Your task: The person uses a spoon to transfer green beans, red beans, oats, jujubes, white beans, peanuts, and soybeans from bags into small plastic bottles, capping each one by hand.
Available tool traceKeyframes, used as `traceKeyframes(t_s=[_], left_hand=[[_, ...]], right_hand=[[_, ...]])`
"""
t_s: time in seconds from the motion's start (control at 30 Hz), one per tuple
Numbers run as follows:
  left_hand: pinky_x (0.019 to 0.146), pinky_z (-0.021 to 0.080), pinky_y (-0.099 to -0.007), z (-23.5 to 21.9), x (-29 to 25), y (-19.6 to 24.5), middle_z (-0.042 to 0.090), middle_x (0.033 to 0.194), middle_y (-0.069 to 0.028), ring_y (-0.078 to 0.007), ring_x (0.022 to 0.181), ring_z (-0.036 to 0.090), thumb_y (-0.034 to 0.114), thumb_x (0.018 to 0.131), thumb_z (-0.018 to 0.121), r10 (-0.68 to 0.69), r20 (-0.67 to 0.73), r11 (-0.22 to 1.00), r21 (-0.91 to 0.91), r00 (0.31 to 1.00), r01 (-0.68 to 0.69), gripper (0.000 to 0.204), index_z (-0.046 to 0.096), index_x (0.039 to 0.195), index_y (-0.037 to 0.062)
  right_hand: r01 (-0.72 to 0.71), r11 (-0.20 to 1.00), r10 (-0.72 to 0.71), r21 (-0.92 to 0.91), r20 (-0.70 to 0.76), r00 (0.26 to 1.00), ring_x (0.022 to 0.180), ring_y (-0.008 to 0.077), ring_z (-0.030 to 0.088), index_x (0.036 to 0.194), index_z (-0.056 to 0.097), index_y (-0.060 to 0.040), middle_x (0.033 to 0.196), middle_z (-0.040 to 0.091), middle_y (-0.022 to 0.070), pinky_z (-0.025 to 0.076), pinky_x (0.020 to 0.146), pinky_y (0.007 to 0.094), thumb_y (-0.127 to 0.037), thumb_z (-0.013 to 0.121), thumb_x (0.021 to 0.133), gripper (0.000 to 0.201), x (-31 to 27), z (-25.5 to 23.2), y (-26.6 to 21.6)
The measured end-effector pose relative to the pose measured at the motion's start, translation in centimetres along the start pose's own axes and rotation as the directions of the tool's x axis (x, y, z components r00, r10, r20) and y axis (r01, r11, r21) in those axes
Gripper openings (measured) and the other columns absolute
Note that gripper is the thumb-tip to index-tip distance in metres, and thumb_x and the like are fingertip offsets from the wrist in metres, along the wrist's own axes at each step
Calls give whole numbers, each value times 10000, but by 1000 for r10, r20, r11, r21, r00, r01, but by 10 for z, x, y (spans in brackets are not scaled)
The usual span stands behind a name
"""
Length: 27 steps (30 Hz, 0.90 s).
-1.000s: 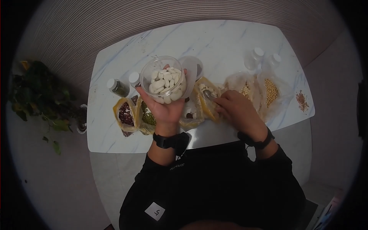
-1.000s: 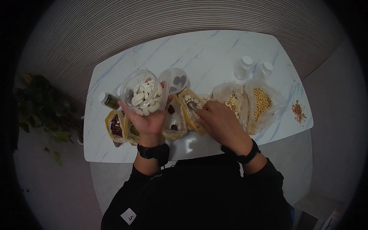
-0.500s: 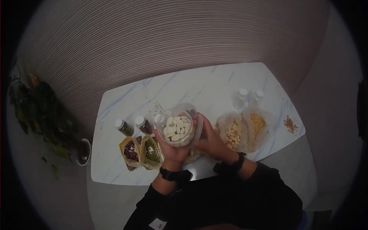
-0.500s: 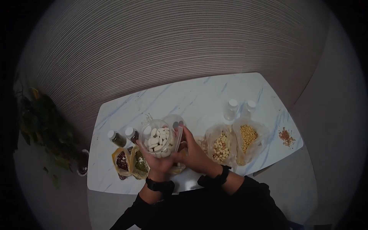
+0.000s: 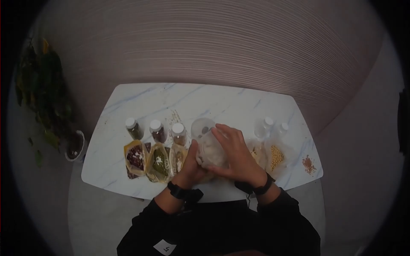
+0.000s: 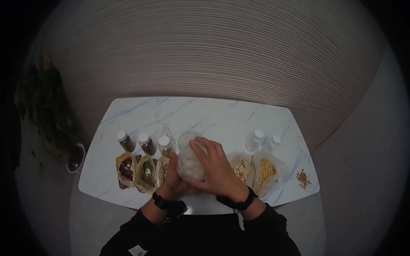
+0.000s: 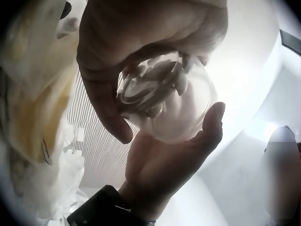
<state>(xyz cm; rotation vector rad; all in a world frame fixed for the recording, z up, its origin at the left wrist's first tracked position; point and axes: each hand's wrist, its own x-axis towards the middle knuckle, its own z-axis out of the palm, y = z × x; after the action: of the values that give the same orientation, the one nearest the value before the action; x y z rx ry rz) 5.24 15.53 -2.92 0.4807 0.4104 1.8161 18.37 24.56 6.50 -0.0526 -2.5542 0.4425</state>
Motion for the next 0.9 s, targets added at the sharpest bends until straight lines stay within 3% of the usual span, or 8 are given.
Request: traceKeyframes(t_s=[0.2,0.23,0.27,0.33,0.47,0.67,0.8,0.9], left_hand=[[1107,343,-416,-16,1,-13,379,1465,-137,-280,1336,407,611,958,377,-17,59,1000,-21,998,18,778,254,1476,44],[1111,320,-413,-15,1,-13,347,1468,-152,-281,1350,370,650,909,444,173,86,935,298,981,-191,874,217,1484,32],[1114,296,-409,-14,1,-12,315,1470,-168,-283,1365,334,688,860,512,335,168,731,575,927,-368,978,179,1493,20],[1117,275,-410,-11,-2,-8,289,1466,-183,-289,1370,308,722,807,551,385,194,636,652,902,-412,1068,150,1495,10],[1117,260,-426,-10,-2,-7,277,1445,-219,-309,1352,313,775,721,605,478,239,430,775,845,-463,1202,114,1494,-4],[1099,295,-430,-6,1,-6,282,1449,-206,-303,1323,360,760,831,464,407,203,662,606,891,-440,1077,78,1502,11],[1034,388,-409,-18,10,9,349,1424,-183,-264,1240,463,697,921,343,473,58,788,418,879,-452,890,173,1484,29],[982,426,-403,-20,9,15,440,1344,-158,-245,1146,524,652,957,300,454,-14,858,278,891,-433,790,285,1438,26]], right_hand=[[-30,998,29,-51,-28,999,1246,423,374,1444,313,-5,1404,347,256,338,1047,492,-398,692,775,864,-4,19,4],[-97,995,98,20,-79,992,1269,425,356,1452,284,11,1416,329,263,319,1065,490,-420,644,812,852,-7,27,7],[-97,995,98,14,-65,993,1269,425,356,1452,284,11,1416,329,263,319,1065,490,-420,644,812,852,-11,37,8],[-175,946,231,274,-186,955,1326,419,301,1463,212,47,1451,274,273,260,1106,483,-468,531,870,848,-18,54,8],[-201,856,314,476,-170,934,1364,409,251,1468,166,65,1476,228,280,209,1131,482,-509,454,894,861,-17,59,3],[-349,846,379,403,5,925,1309,372,364,1435,272,31,1425,325,245,322,1081,440,-412,642,836,833,2,14,11],[-357,931,363,69,-124,923,1196,346,495,1349,405,26,1310,467,204,436,983,425,-358,767,746,802,26,-31,46],[-412,907,413,-87,-13,911,1215,361,483,1346,411,45,1323,460,233,427,1002,420,-383,783,711,851,34,-24,98]])
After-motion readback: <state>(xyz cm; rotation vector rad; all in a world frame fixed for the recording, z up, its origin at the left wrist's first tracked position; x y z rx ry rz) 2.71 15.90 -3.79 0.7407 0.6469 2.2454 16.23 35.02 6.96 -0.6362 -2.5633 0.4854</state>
